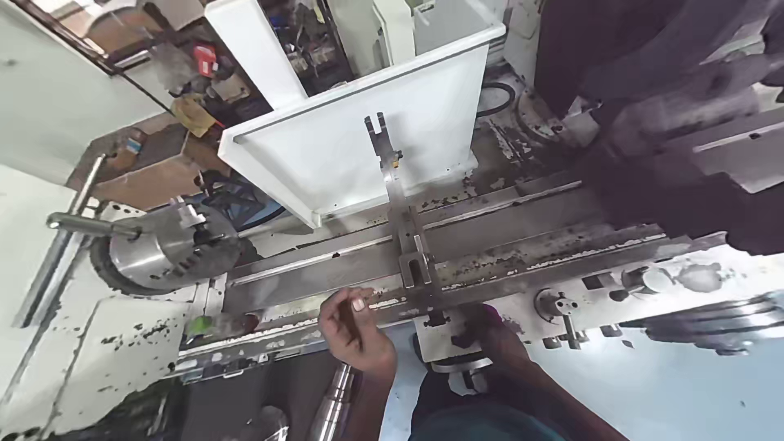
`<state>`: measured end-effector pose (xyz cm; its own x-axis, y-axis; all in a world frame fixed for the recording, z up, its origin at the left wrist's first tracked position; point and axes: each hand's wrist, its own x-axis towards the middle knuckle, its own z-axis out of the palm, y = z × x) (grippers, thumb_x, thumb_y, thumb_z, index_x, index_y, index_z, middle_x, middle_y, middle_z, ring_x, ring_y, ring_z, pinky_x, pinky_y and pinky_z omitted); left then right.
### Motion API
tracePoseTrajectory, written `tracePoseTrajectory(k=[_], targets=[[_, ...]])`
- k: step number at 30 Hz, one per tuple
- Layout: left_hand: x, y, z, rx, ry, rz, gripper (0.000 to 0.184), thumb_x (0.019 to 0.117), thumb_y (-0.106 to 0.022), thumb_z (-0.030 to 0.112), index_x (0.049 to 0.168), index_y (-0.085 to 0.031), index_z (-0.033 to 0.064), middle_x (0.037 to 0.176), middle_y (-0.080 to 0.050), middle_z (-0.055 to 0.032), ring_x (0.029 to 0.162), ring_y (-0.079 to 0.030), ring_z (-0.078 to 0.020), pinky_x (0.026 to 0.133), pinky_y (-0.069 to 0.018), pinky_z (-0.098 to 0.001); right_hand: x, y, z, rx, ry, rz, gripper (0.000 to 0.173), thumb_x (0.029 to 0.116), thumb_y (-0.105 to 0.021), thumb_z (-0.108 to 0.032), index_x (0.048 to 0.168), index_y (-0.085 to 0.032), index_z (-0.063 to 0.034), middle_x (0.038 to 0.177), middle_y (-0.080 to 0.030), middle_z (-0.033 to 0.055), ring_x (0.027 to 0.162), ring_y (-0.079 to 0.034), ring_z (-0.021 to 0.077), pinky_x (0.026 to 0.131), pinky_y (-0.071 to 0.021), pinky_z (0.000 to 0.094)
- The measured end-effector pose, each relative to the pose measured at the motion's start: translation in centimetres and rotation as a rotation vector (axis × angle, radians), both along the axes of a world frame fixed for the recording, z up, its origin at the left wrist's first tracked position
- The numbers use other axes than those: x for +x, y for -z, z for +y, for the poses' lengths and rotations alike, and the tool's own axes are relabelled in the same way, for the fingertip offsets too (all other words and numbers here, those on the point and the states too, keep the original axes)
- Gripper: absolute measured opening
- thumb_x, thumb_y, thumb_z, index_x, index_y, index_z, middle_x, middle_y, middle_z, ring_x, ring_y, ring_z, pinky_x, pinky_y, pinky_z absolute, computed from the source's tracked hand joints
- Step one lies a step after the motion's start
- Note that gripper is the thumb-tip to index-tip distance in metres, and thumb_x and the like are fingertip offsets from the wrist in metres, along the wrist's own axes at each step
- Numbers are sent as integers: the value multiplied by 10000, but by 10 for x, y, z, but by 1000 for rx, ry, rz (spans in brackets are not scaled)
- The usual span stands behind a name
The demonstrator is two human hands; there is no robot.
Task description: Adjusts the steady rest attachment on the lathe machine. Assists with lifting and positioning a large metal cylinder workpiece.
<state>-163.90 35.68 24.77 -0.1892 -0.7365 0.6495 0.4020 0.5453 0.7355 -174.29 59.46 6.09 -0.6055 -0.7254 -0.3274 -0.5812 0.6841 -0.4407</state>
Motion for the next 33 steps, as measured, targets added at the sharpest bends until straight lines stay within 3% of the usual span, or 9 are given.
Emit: tracePoseTrajectory(k=[3,6,10,13,16,19,23,27,33], targets=[[32,20,52,0,-17,-137,174,1050,-569,241,1201,-626,177,1024,-694,71,896,-682,-80,800,-596,-273,-9,4,6,-126,16,-89,307,1011,-551,-215,1250,-724,-132,1305,-684,143,1233,-633,366,1038,-487,604],[49,62,115,178,-5,-419,232,1014,-573,213,1149,-615,28,1016,-676,-15,911,-661,-87,807,-574,-273,-14,-15,13,-369,192,-349,317,983,-623,-206,1230,-696,-21,1172,-723,161,1040,-712,299,931,-567,524],[37,104,191,697,195,-762,534,1038,-508,255,1465,-451,-60,1327,-586,-233,1132,-629,-250,944,-545,-424,-8,-59,42,-696,461,-1259,195,970,-570,-118,1088,-668,3,883,-713,92,721,-680,181,672,-602,374],[13,108,240,870,266,-531,410,1116,-333,242,1401,-508,5,950,-672,-42,735,-636,-63,665,-562,-240,13,-88,65,-710,470,-1711,172,963,-487,-195,981,-638,-115,767,-657,5,658,-617,101,641,-550,298],[-2,96,268,904,112,-416,311,1107,-358,145,1116,-613,-33,656,-588,10,486,-525,-33,462,-482,-203,20,-97,85,-739,449,-1508,147,1019,-530,-150,1077,-622,-51,755,-634,36,600,-594,120,563,-537,289],[3,93,279,850,-54,-549,268,1069,-452,106,1007,-655,-58,695,-619,-45,552,-575,-78,541,-527,-265,19,-93,105,-738,153,-1037,235,1001,-607,-138,1159,-648,31,855,-706,70,625,-666,128,563,-591,294],[12,92,286,866,-209,-680,286,1076,-492,121,979,-673,-77,725,-630,-94,593,-587,-114,587,-531,-304,25,-75,124,-683,-237,-404,359,965,-635,-183,1273,-706,-15,1226,-699,191,1079,-699,279,956,-568,454],[17,82,290,1003,-137,-657,324,1102,-431,140,1004,-642,-85,752,-617,-98,653,-601,-130,651,-541,-317,37,-68,136,-622,-287,-273,455,913,-726,-257,1319,-693,-54,1453,-512,291,1217,-627,392,988,-555,493],[23,79,296,1043,81,-663,329,1109,-407,172,1139,-629,-69,896,-669,-125,778,-660,-166,742,-584,-373,30,-82,127,-691,-148,-304,222,843,-646,34,1034,-759,34,1143,-709,221,1058,-699,361,920,-573,524]])
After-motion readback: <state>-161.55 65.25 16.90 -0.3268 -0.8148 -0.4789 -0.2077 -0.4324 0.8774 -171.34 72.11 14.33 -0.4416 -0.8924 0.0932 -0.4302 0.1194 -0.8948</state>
